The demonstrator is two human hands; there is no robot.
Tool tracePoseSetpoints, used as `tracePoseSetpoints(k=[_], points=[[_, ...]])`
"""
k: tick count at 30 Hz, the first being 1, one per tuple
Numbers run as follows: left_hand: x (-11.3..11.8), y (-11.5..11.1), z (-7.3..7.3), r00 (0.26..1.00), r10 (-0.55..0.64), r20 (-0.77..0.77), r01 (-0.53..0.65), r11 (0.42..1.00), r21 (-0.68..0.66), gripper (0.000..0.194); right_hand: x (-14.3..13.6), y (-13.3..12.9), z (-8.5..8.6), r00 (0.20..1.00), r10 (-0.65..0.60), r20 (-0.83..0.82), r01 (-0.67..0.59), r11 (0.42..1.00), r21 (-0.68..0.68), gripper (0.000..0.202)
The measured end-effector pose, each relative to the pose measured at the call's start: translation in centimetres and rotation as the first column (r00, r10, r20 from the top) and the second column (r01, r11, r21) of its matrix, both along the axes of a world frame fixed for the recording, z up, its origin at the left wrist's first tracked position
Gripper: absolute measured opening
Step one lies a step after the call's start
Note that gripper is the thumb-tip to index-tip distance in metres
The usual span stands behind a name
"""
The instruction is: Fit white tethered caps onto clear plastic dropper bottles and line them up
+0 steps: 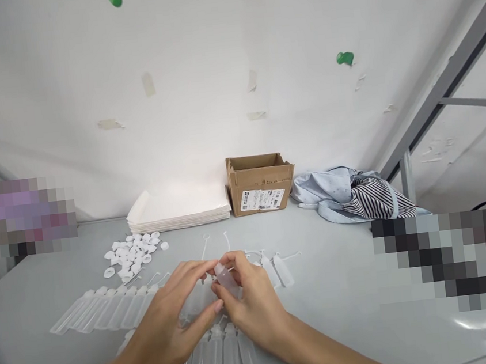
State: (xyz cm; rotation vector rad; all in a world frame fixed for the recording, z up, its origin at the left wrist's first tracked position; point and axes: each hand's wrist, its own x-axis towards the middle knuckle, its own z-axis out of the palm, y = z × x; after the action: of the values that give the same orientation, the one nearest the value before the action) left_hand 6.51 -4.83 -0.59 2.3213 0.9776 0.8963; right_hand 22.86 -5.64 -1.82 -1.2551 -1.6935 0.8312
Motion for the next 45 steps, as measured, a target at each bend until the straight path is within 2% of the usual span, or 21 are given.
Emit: tracePoseSetpoints(k=[5, 8, 11, 14, 17, 20, 22, 24, 27, 29, 32, 35, 37, 41, 45], points=[[0.4, -0.2, -0.7, 0.999, -0.003, -0.039, 0.003, 1.000, 0.001, 0.050, 0.0, 0.2, 0.3, 0.965, 0.016, -0.261, -0.064, 0.982, -0.176, 0.014], [0.9, -0.2, -1.3, 0.997, 0.046, -0.065, -0.043, 0.998, 0.047, 0.057, -0.2, 0.0, 0.5, 0.950, -0.006, -0.313, -0.064, 0.975, -0.212, 0.017], [1.4, -0.3, -1.6, 0.987, 0.132, -0.089, -0.109, 0.969, 0.221, 0.052, -0.4, -0.3, 0.7, 0.962, -0.005, -0.272, -0.052, 0.977, -0.205, 0.014], [1.8, -0.7, -1.5, 0.970, 0.219, -0.103, -0.163, 0.907, 0.388, 0.043, -0.6, -0.7, 1.1, 0.980, 0.011, -0.201, -0.047, 0.983, -0.175, 0.012], [2.1, -1.1, -1.1, 0.958, 0.277, -0.078, -0.210, 0.859, 0.467, 0.044, -0.7, -1.0, 1.5, 0.995, 0.010, -0.101, -0.022, 0.993, -0.112, 0.014], [2.3, -1.4, -0.9, 0.953, 0.296, -0.060, -0.230, 0.840, 0.491, 0.044, 0.1, -1.2, 2.0, 1.000, 0.024, 0.018, -0.023, 0.999, -0.032, 0.019], [2.5, -1.4, -0.9, 0.956, 0.288, -0.061, -0.230, 0.860, 0.456, 0.044, 1.4, -1.0, 2.5, 0.990, 0.101, 0.095, -0.099, 0.995, -0.032, 0.025], [2.6, -1.4, -0.9, 0.968, 0.238, -0.079, -0.194, 0.911, 0.364, 0.044, 3.2, -0.7, 3.3, 0.956, 0.250, 0.153, -0.235, 0.966, -0.105, 0.032], [2.9, -1.5, -0.8, 0.988, 0.096, -0.123, -0.073, 0.980, 0.186, 0.046, 6.0, -0.2, 4.6, 0.887, 0.421, 0.190, -0.381, 0.899, -0.215, 0.022], [3.2, -1.7, -0.5, 0.988, 0.016, -0.156, -0.001, 0.995, 0.099, 0.045, 7.1, -0.1, 5.1, 0.838, 0.471, 0.274, -0.409, 0.876, -0.257, 0.020], [3.5, -2.1, -0.2, 0.976, -0.061, -0.211, 0.064, 0.998, 0.005, 0.041, 7.5, -0.2, 5.3, 0.772, 0.472, 0.426, -0.358, 0.876, -0.322, 0.021], [3.7, -2.4, -0.2, 0.964, -0.099, -0.246, 0.091, 0.995, -0.041, 0.038, 7.1, -0.5, 5.1, 0.729, 0.503, 0.464, -0.310, 0.847, -0.432, 0.021], [3.8, -2.6, -0.4, 0.964, -0.090, -0.252, 0.083, 0.996, -0.039, 0.035, 7.0, -0.7, 4.9, 0.702, 0.505, 0.503, -0.280, 0.844, -0.457, 0.022], [4.1, -3.0, -0.6, 0.951, -0.083, -0.298, 0.073, 0.996, -0.045, 0.036, 7.0, -1.0, 4.4, 0.616, 0.409, 0.673, -0.294, 0.912, -0.285, 0.021], [4.3, -3.4, -0.7, 0.931, -0.084, -0.355, 0.066, 0.996, -0.064, 0.038, 7.0, -1.2, 4.0, 0.600, 0.360, 0.715, -0.314, 0.927, -0.205, 0.022]])
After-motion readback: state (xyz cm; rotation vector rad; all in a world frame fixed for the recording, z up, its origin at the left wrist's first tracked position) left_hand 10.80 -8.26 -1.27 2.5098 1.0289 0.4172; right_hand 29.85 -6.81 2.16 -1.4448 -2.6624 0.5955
